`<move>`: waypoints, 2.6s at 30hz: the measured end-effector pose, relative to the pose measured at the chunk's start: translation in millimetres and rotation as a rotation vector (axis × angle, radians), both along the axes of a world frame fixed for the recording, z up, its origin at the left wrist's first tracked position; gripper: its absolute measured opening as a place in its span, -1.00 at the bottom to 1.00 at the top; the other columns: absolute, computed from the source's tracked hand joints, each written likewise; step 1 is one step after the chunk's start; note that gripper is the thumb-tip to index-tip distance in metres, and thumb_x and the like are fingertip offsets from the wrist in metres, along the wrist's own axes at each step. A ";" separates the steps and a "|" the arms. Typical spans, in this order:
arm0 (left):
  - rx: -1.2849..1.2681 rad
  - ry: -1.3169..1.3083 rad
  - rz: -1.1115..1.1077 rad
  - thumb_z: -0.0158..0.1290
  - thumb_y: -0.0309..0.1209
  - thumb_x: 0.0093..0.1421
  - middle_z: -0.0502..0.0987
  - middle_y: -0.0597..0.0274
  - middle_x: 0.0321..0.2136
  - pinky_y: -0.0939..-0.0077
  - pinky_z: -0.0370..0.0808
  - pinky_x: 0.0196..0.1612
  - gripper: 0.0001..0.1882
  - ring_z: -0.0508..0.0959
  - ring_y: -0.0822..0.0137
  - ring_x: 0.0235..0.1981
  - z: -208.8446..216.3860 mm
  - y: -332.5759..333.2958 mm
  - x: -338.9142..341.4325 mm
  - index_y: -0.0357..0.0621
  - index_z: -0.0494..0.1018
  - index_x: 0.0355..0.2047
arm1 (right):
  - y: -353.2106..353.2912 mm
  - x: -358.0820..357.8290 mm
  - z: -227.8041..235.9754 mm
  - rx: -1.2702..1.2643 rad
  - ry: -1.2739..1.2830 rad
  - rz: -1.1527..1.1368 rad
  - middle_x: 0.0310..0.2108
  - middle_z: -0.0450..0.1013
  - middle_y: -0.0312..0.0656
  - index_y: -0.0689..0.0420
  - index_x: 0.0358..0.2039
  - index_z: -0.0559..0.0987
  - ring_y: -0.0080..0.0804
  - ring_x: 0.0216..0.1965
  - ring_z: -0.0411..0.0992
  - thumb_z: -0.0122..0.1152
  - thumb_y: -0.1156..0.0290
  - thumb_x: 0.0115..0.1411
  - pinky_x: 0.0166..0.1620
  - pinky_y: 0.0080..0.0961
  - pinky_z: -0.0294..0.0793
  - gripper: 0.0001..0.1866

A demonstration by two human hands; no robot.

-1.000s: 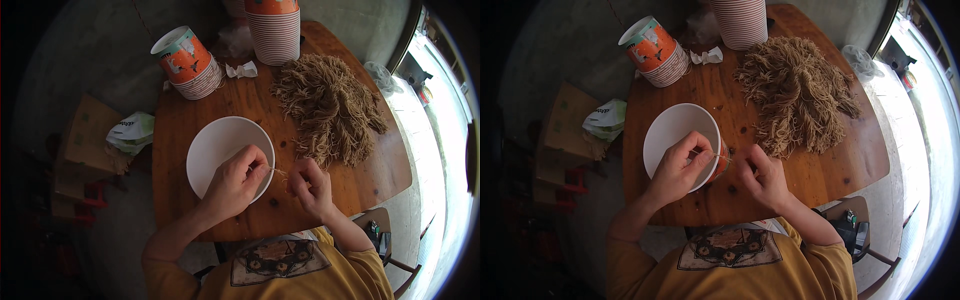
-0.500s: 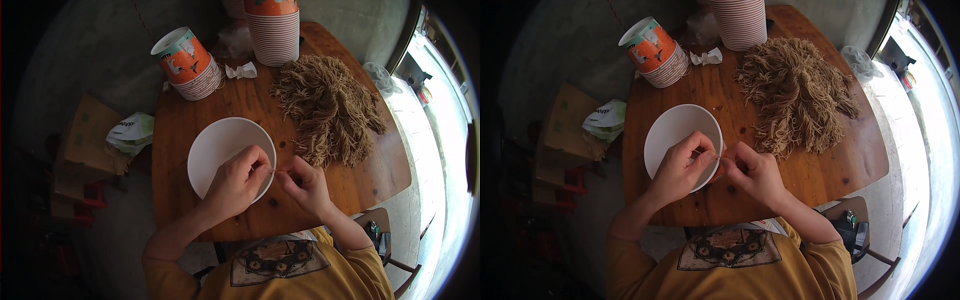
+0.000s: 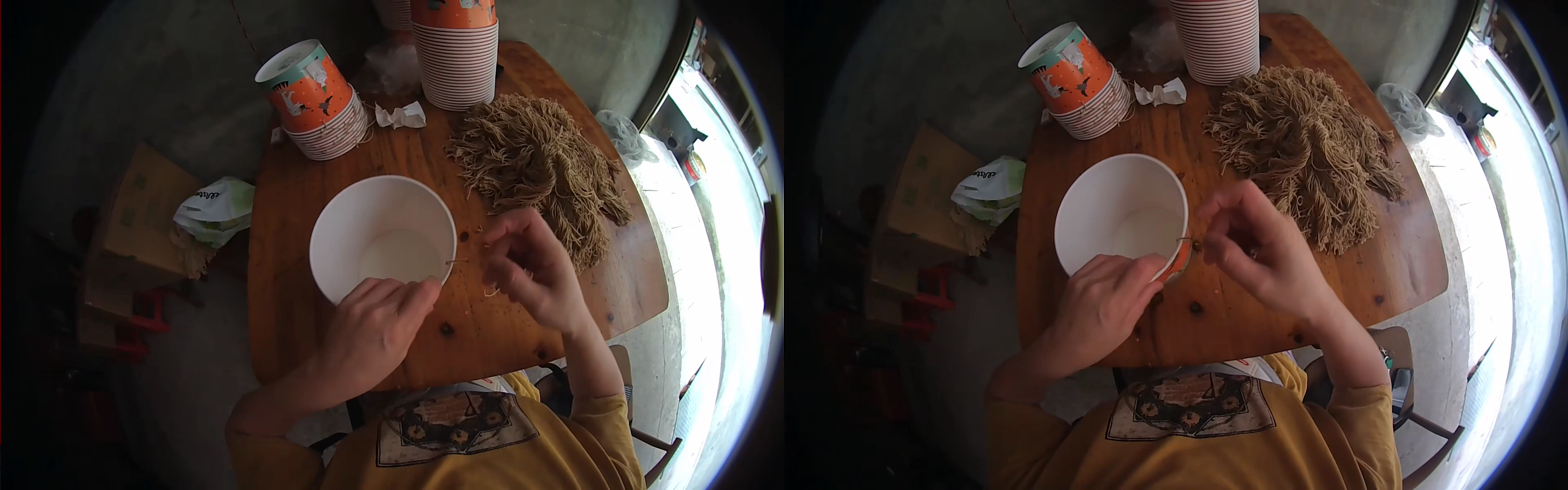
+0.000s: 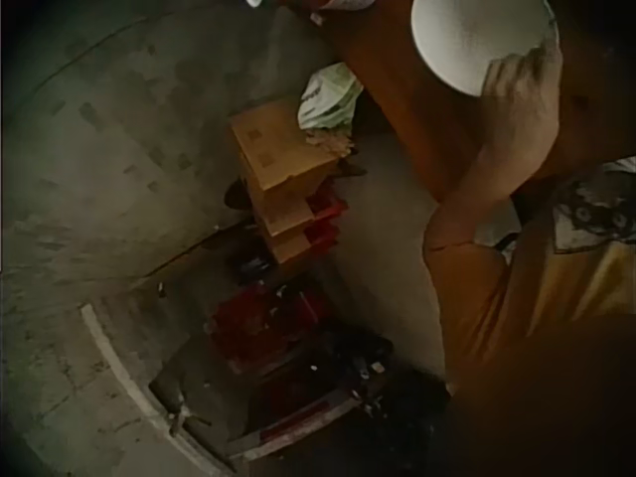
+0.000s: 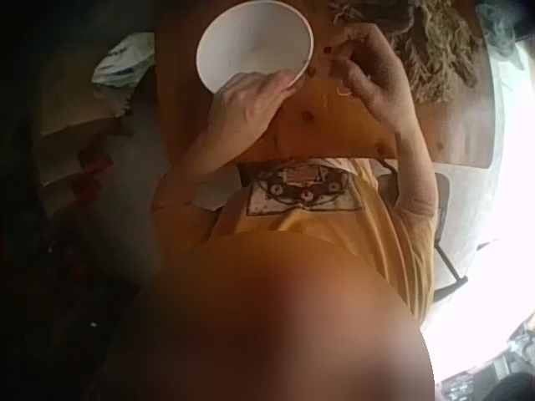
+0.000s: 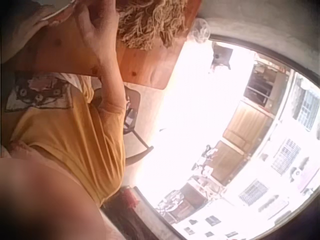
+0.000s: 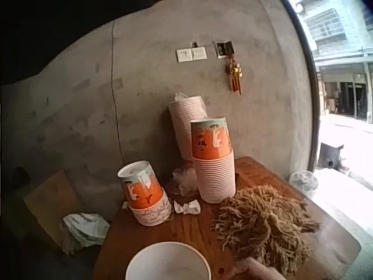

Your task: Preparing paper buckets by threading strings and adding straw packaging material.

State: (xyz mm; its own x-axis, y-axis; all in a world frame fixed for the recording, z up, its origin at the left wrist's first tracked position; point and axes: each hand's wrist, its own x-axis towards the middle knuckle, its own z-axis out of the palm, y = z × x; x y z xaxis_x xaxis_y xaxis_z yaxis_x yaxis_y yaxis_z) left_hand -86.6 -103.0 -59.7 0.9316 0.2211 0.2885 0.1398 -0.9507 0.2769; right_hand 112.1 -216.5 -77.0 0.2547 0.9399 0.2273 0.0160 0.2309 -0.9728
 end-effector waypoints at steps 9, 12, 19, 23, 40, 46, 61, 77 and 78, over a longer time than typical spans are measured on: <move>0.139 0.001 0.000 0.03 -0.59 0.07 0.43 0.20 -0.34 0.01 0.25 0.16 -0.75 0.49 0.23 -0.16 -2.0 29.9 -38.3 -0.12 0.38 -0.20 | 34.7 -2.3 36.5 -0.007 -0.376 0.145 -0.55 0.38 -0.41 0.15 -0.18 0.43 -0.77 -0.54 0.32 0.15 0.60 0.14 -0.46 -0.75 0.28 -0.78; 0.088 -0.037 0.072 0.06 -0.58 0.06 0.44 0.20 -0.30 -0.04 0.15 0.23 -0.74 0.48 0.21 -0.11 -2.3 39.8 -44.6 -0.12 0.37 -0.21 | 47.8 -12.9 42.1 0.075 -0.528 0.181 -0.58 0.44 -0.29 0.12 -0.18 0.41 -0.51 -0.58 0.44 0.17 0.57 0.11 -0.49 -0.57 0.38 -0.75; -0.374 -0.375 0.169 0.19 -0.46 0.08 0.52 0.31 -0.33 0.06 0.14 0.24 -0.79 0.54 0.28 -0.23 -17.3 20.3 -25.5 -0.09 0.43 -0.28 | 64.7 -29.8 46.7 0.151 -0.609 0.246 -0.57 0.46 -0.26 0.12 -0.18 0.41 -0.34 -0.58 0.50 0.18 0.55 0.12 -0.49 -0.45 0.44 -0.75; -0.366 -0.395 0.199 0.21 -0.45 0.07 0.53 0.39 -0.42 0.10 0.11 0.24 -0.84 0.54 0.36 -0.29 -30.9 15.0 -18.5 -0.07 0.46 -0.35 | 66.8 -32.7 44.7 0.149 -0.568 0.267 -0.55 0.46 -0.29 0.13 -0.17 0.42 -0.45 -0.52 0.50 0.17 0.57 0.12 -0.45 -0.53 0.43 -0.75; -0.283 -0.345 0.215 0.20 -0.42 0.05 0.46 0.46 -0.48 0.01 -0.13 0.25 -0.89 0.49 0.38 -0.20 -32.5 9.3 -19.6 0.05 0.46 -0.45 | 55.0 -32.3 37.5 0.232 -0.337 0.255 -0.54 0.44 -0.34 0.16 -0.17 0.42 -0.63 -0.46 0.45 0.11 0.60 0.18 -0.39 -0.65 0.40 -0.79; -0.131 -0.268 0.126 0.20 -0.40 0.04 0.45 0.46 -0.46 -0.08 -0.09 0.24 -0.89 0.47 0.35 -0.13 -26.3 16.7 -19.7 0.06 0.47 -0.44 | 49.5 -33.1 32.6 0.138 0.133 0.319 -0.48 0.42 -0.40 0.15 -0.17 0.41 -0.75 -0.50 0.34 0.05 0.59 0.25 -0.42 -0.77 0.29 -0.85; 0.053 -0.021 0.261 0.00 -0.69 0.12 0.26 0.14 0.17 0.16 0.18 0.29 -0.81 0.03 0.01 0.35 10.4 104.3 -72.0 -0.17 0.51 -0.31 | 47.1 56.2 36.5 0.129 0.789 0.361 -0.45 0.43 -0.31 0.20 -0.10 0.45 -0.71 -0.59 0.32 -0.06 0.41 0.34 -0.76 -0.90 0.28 -0.79; -0.692 -0.087 0.287 -0.02 -0.57 0.17 0.52 0.38 -0.35 0.67 0.42 -0.29 -0.71 0.43 0.64 -0.35 9.7 48.6 -33.1 -0.32 0.43 -0.07 | 25.5 56.4 7.1 0.216 0.610 0.167 0.03 0.43 -0.01 0.21 0.04 0.33 -0.32 -0.23 0.58 -0.10 0.45 0.32 -0.68 -0.78 0.47 -0.70; -0.686 -0.084 0.297 -0.02 -0.57 0.17 0.52 0.38 -0.35 0.67 0.42 -0.29 -0.71 0.43 0.64 -0.35 12.1 51.6 -35.4 -0.32 0.43 -0.07 | 26.5 54.7 5.4 0.147 0.605 0.141 0.01 0.44 -0.02 0.20 0.03 0.34 -0.30 -0.25 0.59 -0.07 0.44 0.32 -0.67 -0.79 0.46 -0.71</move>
State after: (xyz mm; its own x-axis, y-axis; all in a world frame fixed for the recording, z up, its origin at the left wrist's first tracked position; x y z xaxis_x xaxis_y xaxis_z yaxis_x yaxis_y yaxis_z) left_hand -121.9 -51.4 -47.5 0.7859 0.6151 0.0631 0.3154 -0.4865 0.8148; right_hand 166.8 -190.0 -71.6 0.2549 0.9436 0.2112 -0.5662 0.3227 -0.7585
